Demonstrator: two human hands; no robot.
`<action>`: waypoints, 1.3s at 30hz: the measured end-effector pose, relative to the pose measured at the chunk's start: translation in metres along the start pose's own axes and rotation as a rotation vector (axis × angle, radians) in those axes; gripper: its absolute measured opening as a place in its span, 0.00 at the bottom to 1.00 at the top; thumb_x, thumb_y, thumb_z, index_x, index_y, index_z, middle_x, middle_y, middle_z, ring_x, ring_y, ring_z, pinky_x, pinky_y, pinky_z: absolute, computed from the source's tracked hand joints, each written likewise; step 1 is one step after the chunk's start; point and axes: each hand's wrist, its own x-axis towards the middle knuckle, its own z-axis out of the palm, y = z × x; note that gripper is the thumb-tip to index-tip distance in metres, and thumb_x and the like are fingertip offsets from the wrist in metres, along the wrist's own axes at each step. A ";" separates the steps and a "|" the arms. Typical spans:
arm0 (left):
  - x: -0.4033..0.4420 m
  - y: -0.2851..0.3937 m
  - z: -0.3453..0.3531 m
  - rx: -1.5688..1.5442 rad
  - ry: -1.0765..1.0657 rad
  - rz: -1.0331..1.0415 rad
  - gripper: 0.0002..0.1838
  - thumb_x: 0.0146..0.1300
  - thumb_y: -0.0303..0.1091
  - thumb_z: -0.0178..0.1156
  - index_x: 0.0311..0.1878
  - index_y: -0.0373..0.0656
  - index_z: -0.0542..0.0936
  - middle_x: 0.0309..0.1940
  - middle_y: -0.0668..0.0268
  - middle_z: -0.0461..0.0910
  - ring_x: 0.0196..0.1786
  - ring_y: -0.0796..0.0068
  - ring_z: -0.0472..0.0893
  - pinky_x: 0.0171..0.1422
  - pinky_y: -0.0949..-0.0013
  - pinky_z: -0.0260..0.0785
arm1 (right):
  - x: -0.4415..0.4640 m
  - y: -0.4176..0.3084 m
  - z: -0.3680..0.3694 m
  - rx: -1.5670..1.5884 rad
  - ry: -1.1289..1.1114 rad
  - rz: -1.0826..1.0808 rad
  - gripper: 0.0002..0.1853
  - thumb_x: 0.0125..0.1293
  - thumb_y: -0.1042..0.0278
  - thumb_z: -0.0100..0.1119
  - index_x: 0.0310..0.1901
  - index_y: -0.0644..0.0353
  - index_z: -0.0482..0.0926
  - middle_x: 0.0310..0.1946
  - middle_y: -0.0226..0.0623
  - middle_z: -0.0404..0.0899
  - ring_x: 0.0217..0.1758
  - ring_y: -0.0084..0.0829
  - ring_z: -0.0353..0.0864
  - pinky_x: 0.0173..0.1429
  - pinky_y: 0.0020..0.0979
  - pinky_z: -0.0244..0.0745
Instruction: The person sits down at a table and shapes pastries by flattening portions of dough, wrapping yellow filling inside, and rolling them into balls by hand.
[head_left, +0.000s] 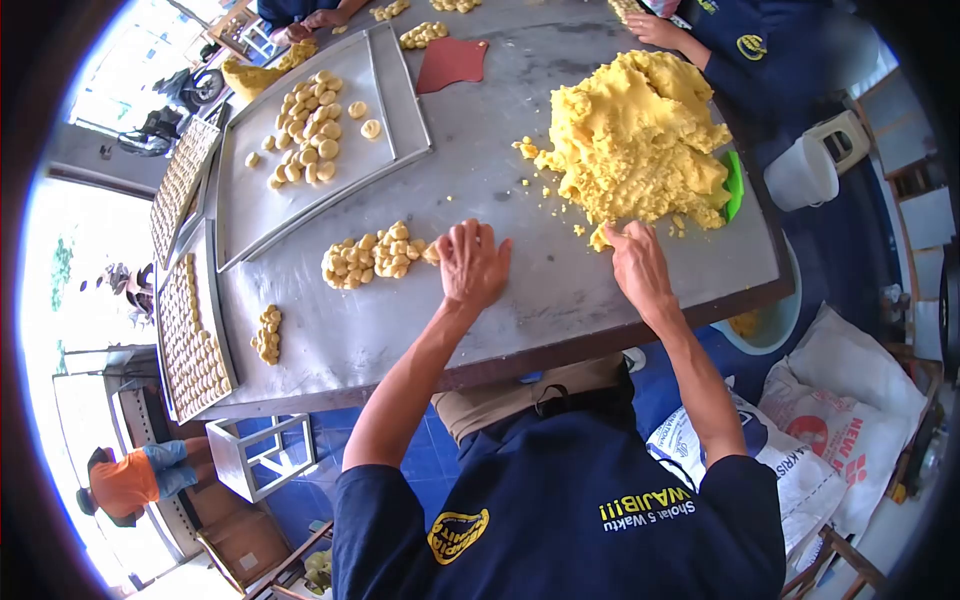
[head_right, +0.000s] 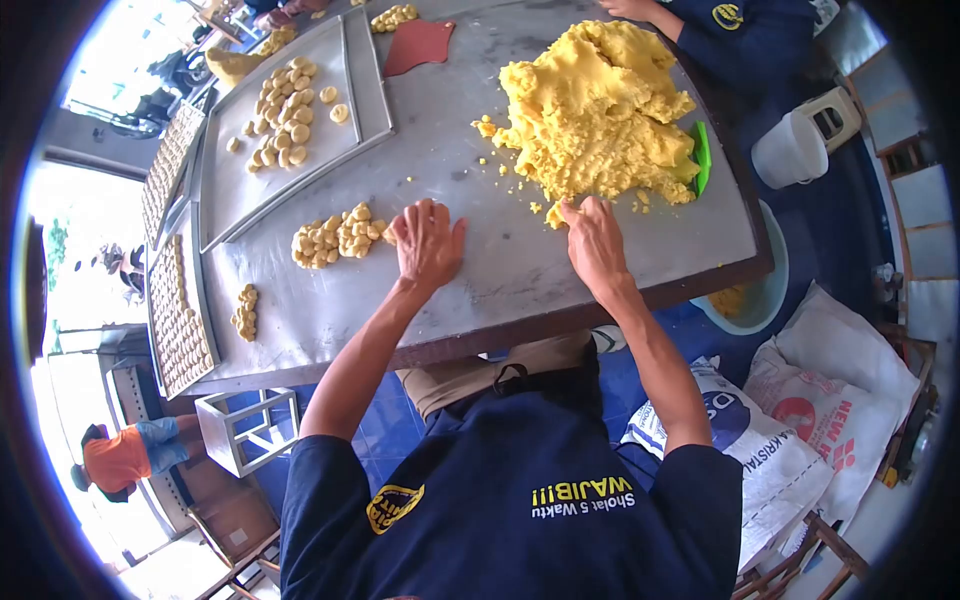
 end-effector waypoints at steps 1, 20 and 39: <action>0.002 -0.003 0.002 0.013 -0.005 -0.045 0.16 0.63 0.44 0.63 0.42 0.41 0.76 0.45 0.60 0.71 0.52 0.59 0.69 0.56 0.54 0.57 | -0.002 0.003 0.003 -0.019 0.068 -0.017 0.21 0.61 0.83 0.57 0.57 0.67 0.81 0.48 0.55 0.79 0.55 0.50 0.77 0.61 0.40 0.74; -0.063 0.024 -0.032 0.130 -0.076 -0.221 0.13 0.68 0.37 0.58 0.51 0.40 0.77 0.49 0.60 0.75 0.56 0.61 0.72 0.62 0.48 0.55 | 0.053 -0.026 0.034 0.072 0.132 -0.296 0.09 0.66 0.81 0.57 0.41 0.64 0.87 0.46 0.44 0.86 0.49 0.41 0.84 0.51 0.39 0.84; -0.053 0.066 -0.033 -1.221 -0.069 -0.750 0.17 0.78 0.35 0.54 0.59 0.31 0.80 0.47 0.59 0.85 0.47 0.75 0.84 0.57 0.69 0.80 | -0.039 -0.104 0.049 0.655 0.252 -0.113 0.16 0.64 0.81 0.61 0.55 0.64 0.81 0.50 0.50 0.84 0.55 0.51 0.82 0.58 0.42 0.79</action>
